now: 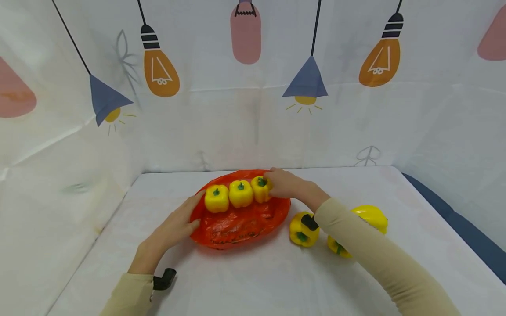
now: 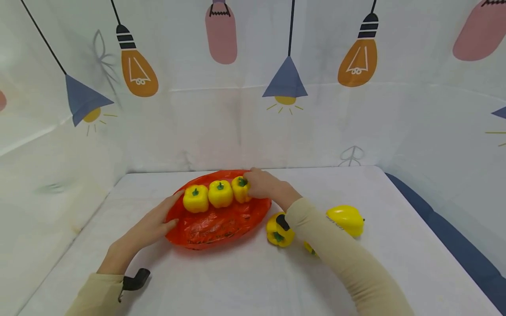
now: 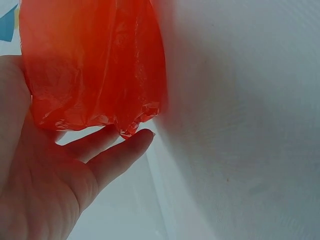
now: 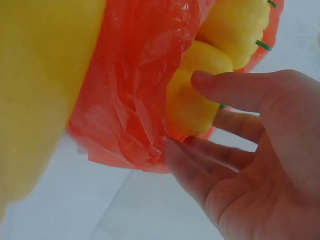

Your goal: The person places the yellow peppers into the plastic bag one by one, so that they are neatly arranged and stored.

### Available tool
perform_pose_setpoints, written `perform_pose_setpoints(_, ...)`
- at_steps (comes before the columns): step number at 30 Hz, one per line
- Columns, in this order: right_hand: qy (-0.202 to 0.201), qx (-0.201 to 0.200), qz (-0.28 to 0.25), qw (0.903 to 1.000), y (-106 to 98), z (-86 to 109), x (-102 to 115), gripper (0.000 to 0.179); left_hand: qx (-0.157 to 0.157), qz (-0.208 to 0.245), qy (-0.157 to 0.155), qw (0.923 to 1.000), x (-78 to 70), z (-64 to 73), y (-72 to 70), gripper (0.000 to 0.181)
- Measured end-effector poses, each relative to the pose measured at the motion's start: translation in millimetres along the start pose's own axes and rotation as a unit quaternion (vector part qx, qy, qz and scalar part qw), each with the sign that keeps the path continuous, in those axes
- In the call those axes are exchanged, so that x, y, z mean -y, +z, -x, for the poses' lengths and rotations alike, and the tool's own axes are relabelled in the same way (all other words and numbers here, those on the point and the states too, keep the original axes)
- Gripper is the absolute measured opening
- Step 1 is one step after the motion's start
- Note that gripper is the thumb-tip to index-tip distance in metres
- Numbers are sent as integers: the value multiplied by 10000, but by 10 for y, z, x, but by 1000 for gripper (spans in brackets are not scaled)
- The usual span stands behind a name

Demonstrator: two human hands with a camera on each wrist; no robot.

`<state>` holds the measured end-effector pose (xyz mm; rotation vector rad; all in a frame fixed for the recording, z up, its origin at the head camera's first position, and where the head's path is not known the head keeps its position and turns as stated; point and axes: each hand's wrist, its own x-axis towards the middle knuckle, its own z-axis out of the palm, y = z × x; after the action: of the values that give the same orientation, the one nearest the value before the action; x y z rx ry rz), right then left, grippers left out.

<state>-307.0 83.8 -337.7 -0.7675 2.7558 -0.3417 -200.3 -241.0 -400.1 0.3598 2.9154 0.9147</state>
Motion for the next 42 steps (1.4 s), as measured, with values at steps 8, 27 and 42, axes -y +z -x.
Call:
perform_pose_setpoints(8,-389,-240,149,9988,-108,165,-74,41,14,-79,-90,9999,1,-22,15,80)
perform_pose_setpoints(27,-1047,-243,266,9938,-176,700,-367,42,-11,-32,-12,10000,49,-15,-14,79)
perform_pose_setpoints(42,-619,813,57,9948,109,1402,-408,58,-34,-129,2,9999,33,4,-28,80)
